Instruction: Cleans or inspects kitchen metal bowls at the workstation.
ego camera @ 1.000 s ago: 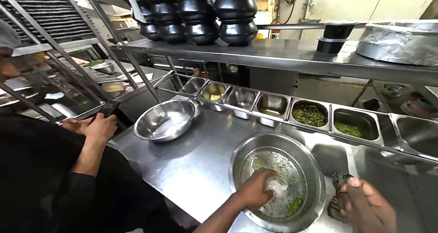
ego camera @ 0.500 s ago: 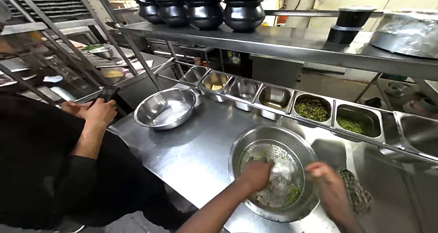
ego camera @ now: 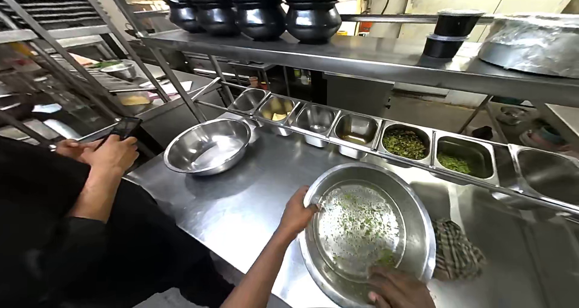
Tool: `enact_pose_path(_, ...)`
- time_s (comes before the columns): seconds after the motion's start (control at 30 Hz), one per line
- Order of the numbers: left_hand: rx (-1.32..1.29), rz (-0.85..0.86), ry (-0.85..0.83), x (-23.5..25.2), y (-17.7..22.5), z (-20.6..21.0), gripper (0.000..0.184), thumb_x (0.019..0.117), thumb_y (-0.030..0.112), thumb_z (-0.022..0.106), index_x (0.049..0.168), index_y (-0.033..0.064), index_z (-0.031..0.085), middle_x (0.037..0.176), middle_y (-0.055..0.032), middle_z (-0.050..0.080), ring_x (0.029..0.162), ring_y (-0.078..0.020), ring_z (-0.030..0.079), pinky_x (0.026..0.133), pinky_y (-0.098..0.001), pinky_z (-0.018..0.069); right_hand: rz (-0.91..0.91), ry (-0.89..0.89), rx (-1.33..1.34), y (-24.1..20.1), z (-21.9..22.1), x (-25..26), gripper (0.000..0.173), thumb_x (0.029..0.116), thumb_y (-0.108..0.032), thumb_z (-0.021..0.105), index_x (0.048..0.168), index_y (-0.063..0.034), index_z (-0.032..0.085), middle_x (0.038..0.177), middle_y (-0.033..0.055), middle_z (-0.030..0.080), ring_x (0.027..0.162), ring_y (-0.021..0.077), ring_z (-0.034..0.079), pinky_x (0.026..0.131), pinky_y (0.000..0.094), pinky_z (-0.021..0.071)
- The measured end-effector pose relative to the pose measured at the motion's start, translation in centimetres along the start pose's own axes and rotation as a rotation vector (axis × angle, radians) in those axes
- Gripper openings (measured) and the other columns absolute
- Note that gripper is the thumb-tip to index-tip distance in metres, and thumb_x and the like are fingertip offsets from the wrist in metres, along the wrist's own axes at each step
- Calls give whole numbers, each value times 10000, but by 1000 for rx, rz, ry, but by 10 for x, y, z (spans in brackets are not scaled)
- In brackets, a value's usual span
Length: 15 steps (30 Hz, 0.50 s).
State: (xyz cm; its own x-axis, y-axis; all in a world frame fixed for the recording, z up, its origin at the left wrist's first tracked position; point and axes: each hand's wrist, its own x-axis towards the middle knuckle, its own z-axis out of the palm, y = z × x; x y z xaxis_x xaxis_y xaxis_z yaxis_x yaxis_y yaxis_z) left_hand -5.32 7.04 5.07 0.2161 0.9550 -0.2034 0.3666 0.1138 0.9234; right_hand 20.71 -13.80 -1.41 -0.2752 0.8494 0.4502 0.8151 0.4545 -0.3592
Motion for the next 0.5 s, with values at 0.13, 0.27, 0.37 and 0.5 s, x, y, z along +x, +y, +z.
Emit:
enact_pose_path(0.13,-6,99,110,-19,43,9,434,811,-80,677,1178,149,648,1067,-76,712,880,-206,713,746,-446,612,382,494,169,39,-24,-19,468,1003,-366,614,1262,25,617,1266,211,650,1228,242,615,1043,406,522)
enact_pose_path(0.27,97,201,107,-34,59,10,420,826,-67,664,1178,160,638,1089,-39,703,908,-176,710,757,-431,615,880,224,-185,135,-18,-44,861,866,-498,704,1542,-34,441,1589,317,356,1420,618,324,1092,801,242)
enact_pose_path(0.37,250,395,169,-44,60,13,374,808,0,668,1150,150,667,1049,-31,663,930,-176,664,779,-434,586,979,79,-223,158,-22,-47,411,913,-185,709,1310,-80,687,1354,276,620,1253,554,552,1005,743,419)
enact_pose_path(0.5,389,546,228,-53,65,15,378,793,32,652,1147,155,700,991,-28,636,848,-165,641,708,-408,569,1058,92,-251,153,-47,-39,392,908,-151,724,1294,-89,690,1413,290,559,1257,591,515,939,801,401)
